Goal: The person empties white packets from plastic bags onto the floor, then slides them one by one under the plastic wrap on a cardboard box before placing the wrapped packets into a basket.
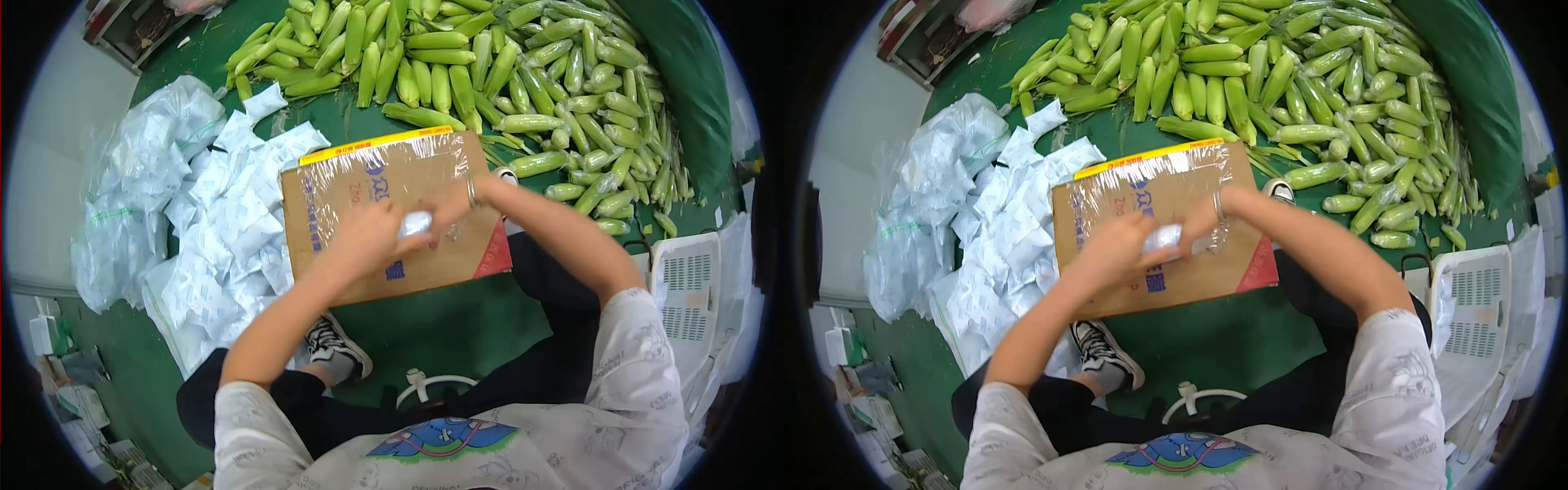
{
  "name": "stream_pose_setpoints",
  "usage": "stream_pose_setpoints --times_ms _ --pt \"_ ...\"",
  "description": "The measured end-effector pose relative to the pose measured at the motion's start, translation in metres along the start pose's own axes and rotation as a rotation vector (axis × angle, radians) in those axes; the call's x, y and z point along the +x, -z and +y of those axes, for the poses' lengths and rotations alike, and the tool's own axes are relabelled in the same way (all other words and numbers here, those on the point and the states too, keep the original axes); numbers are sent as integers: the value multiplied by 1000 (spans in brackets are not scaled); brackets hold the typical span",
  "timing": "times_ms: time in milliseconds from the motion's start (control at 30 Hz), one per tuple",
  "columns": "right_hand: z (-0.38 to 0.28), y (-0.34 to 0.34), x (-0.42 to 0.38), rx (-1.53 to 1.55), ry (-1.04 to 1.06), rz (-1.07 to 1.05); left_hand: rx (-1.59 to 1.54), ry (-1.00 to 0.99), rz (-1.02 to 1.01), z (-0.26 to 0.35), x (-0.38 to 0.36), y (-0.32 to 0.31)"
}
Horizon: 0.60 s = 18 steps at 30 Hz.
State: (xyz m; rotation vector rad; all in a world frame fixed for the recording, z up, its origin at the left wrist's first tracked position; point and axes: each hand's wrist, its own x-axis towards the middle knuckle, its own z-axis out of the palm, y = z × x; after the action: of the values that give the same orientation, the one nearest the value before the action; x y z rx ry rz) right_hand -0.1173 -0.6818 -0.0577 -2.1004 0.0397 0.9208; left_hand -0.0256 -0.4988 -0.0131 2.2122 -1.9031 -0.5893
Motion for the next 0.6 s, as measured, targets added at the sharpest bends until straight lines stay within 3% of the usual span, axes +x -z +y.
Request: stream_pose_setpoints --times_ms 33,100,167,233,300,367,433,500,533,567,600 --pt "15 18 17 252 39 -231 14 -8 1 -10 12 -10" --pt "32 35 42 310 147 -87 55 -85 350 -39 38 -46" --pt "49 42 58 368 239 43 39 -2 282 -47 64 -37" --pt "59 42 62 605 65 53 -3 149 -89 -44 76 -21" --pt "58 34 59 583 98 52 -12 140 -171 -57 80 -35" --pt "44 21 49 344 99 108 -594 69 -304 -66 75 -53" --pt "48 -14 61 487 237 130 -689 9 -526 -42 47 -61" --pt "47 -37 69 193 350 315 -968 88 -848 -20 11 -96" --pt "46 -50 72 193 350 322 -1172 107 -1025 -14 -13 -129" --pt "45 -59 73 7 335 476 -1607 356 -1050 7 -51 -144" --pt "41 -67 67 -183 309 632 -1703 445 -1047 28 -79 -153"
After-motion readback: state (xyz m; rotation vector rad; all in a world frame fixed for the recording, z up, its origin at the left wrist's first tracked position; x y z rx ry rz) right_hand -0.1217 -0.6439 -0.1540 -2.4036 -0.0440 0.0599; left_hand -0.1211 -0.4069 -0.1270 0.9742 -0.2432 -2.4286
